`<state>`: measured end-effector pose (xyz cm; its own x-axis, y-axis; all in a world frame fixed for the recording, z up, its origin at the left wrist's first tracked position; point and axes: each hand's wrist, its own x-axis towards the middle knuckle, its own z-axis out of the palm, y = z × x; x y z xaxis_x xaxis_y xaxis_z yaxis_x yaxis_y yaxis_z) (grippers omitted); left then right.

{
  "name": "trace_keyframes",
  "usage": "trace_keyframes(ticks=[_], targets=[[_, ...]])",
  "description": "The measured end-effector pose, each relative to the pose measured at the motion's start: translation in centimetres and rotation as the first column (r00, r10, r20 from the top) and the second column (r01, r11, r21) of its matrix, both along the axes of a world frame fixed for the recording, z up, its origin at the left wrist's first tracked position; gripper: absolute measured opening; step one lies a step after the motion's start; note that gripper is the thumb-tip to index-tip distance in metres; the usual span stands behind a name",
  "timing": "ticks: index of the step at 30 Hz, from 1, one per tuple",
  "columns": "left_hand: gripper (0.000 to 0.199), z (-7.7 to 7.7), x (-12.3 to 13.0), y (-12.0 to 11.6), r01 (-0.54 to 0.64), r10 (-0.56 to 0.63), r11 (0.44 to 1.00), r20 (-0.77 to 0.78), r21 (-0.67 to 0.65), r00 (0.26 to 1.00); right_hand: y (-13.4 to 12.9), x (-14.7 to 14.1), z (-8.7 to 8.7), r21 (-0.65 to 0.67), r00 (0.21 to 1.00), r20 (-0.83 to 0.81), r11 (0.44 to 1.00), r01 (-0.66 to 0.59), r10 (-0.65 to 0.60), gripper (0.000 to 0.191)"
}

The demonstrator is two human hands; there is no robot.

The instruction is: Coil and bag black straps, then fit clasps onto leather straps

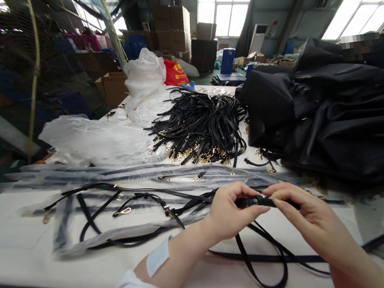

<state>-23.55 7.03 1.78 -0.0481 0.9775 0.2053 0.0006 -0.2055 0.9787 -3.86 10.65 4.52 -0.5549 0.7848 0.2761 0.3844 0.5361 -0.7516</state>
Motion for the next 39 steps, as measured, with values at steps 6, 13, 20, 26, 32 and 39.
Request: trace_keyframes(ticks=[6, 13, 20, 26, 32, 39], targets=[[0.022, -0.3, 0.5, -0.1, 0.022, -0.022, 1.000, 0.025, 0.015, 0.999, -0.1, -0.7, -0.2, -0.008, 0.998, 0.025, 0.998, 0.054, -0.054, 0.017], [0.022, -0.2, 0.7, -0.2, -0.025, 0.024, 0.995, 0.006, 0.093, 1.000, -0.2, -0.6, -0.1, -0.085, 0.998, -0.006, 0.994, 0.061, -0.062, 0.024], [0.024, -0.1, 0.6, -0.6, -0.011, 0.015, 0.994, -0.033, 0.109, 0.999, -0.5, -0.4, -0.5, -0.081, 0.996, -0.023, 0.993, 0.082, -0.084, 0.022], [0.024, 0.1, 0.6, -0.6, -0.015, 0.022, 0.992, -0.058, 0.126, 0.998, -0.3, -0.4, -0.2, -0.119, 1.000, -0.012, 0.993, -0.009, 0.007, 0.020], [0.023, -0.2, 0.7, -0.4, 0.023, -0.013, 0.991, -0.076, 0.132, 0.997, -0.6, -1.3, -0.6, -0.066, 0.998, -0.054, 0.997, 0.036, -0.040, 0.021], [0.024, -0.5, 0.6, -0.3, -0.009, 0.050, 0.973, -0.171, 0.230, 0.984, -0.3, -0.9, -0.9, -0.148, 0.995, -0.092, 0.988, 0.035, -0.050, 0.022]])
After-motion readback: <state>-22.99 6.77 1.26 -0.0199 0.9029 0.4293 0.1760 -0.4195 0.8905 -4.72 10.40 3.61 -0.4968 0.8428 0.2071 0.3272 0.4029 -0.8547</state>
